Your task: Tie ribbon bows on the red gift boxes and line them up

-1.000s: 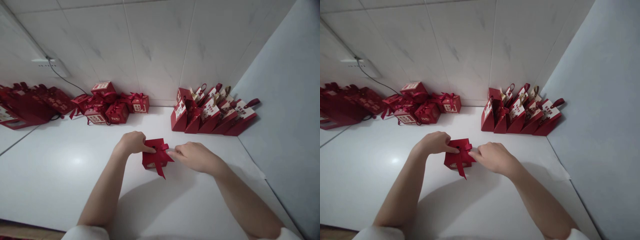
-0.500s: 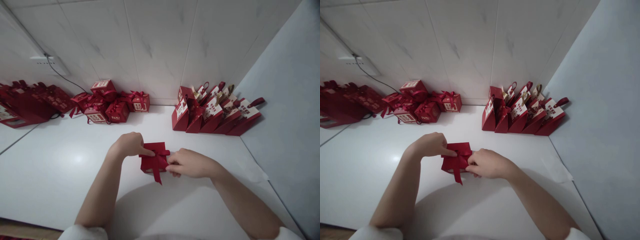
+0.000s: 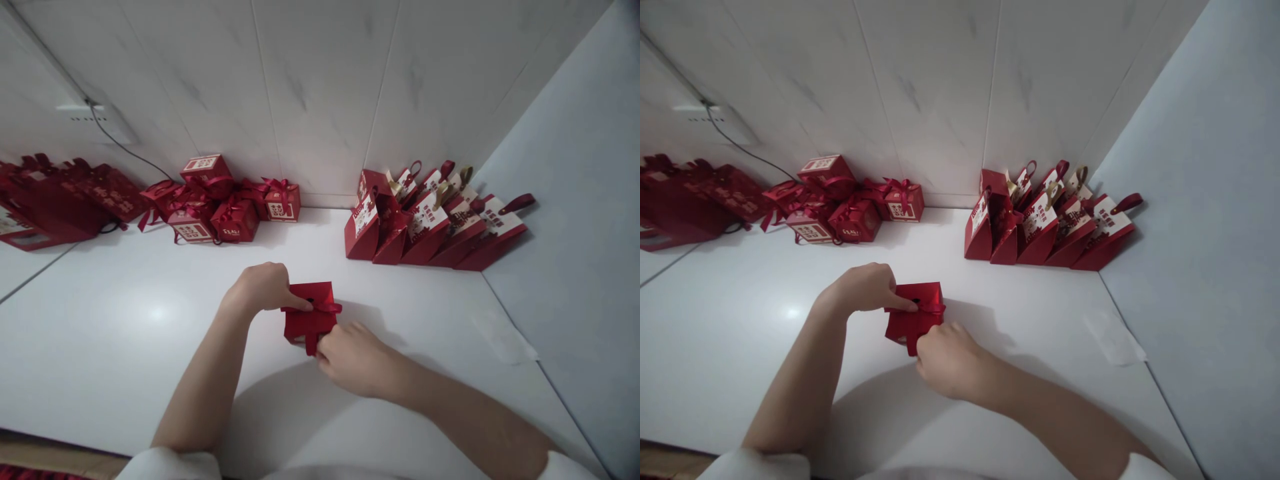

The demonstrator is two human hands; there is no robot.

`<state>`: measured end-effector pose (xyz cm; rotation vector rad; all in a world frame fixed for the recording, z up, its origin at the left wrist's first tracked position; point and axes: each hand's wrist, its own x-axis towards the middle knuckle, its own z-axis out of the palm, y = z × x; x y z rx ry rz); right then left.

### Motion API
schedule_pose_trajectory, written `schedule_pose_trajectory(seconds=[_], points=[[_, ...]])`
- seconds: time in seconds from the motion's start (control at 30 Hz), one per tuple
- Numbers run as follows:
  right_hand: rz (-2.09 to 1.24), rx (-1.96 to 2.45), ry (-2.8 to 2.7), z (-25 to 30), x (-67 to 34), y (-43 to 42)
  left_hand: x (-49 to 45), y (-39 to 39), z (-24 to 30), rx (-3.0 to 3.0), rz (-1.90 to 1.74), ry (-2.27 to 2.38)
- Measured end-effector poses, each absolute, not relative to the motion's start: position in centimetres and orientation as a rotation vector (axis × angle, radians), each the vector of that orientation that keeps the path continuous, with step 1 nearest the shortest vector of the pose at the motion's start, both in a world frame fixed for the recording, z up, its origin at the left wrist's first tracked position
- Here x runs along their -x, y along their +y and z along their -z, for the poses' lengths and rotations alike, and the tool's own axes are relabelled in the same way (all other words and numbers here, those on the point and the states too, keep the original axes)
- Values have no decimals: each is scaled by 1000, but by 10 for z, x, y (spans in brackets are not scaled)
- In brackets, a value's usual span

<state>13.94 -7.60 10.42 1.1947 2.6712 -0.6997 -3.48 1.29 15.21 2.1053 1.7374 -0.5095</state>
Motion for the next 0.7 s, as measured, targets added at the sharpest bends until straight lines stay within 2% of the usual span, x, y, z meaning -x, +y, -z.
schedule_pose_trajectory(seconds=[0.2, 0.27, 0.3, 0.4, 0.47, 0.6, 0.7], points=[[632, -809, 2616, -87, -139, -71, 42, 17, -154, -2135, 443, 1709], [710, -792, 2637, -96, -154, -63, 41, 17, -155, -2097, 422, 1717], [850, -791, 2616, -104, -164, -58, 40, 16, -155, -2085, 405, 1747], [1292, -938, 2474, -131, -197, -43, 35, 14, -153, -2119, 374, 1802], [1461, -1183, 2449, -143, -211, -34, 31, 12, -151, -2175, 386, 1765], [1668, -1645, 2455, -135, -214, -19, 26, 9, -149, -2227, 411, 1694], [1742, -1705, 2390, -119, -206, -11, 24, 8, -150, -2230, 407, 1659]])
